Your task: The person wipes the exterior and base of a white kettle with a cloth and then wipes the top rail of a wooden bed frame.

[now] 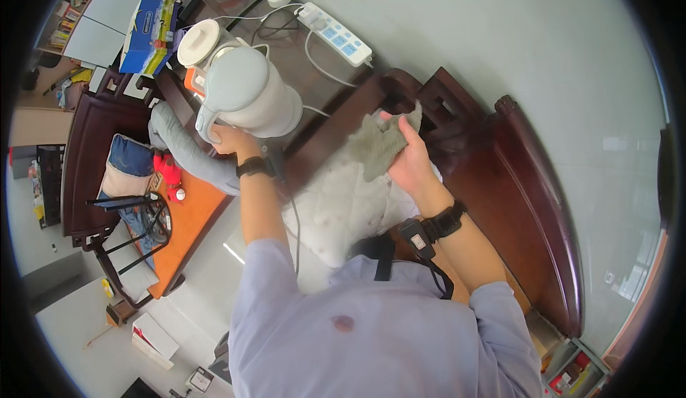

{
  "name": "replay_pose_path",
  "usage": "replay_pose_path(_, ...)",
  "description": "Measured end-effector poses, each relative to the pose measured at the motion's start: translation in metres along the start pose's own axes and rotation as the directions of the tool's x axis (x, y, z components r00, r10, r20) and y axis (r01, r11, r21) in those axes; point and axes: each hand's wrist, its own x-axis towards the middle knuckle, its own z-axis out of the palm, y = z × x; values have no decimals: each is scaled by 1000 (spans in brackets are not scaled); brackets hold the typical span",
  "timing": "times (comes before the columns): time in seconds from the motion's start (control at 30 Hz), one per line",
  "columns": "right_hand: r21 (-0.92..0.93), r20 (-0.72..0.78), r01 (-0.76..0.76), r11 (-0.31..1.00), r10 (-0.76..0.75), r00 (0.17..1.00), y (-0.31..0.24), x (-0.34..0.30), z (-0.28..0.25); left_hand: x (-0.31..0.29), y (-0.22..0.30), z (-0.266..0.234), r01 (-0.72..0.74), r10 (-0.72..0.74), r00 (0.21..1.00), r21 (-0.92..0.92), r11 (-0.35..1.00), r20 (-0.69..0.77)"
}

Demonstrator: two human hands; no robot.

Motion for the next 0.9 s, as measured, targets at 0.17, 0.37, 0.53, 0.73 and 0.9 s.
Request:
replay_pose_path(0.17,20,56,6,1000,-7,998,2,2,-1,6,-8,-3,198,-196,976,-7,980,95)
replay_pose_path(0.37,55,72,21,998,-24,997,2,1,2,-16,5,-10,133,-136,987,35,990,89)
replay_pose_path(0.53,40,35,33,999,-34,999,-1,0,1,-33,14,-20,122,-128,982,54,991,135)
replay_pose_path(0.73,60,54,41,997,-44,998,2,0,-1,-11,-17,-11,24,-25,997,22,999,68)
replay_pose_path(0.9,30,31,38,999,-39,999,-1,-2,-3,-3,-26,-3,-107,104,991,34,994,85)
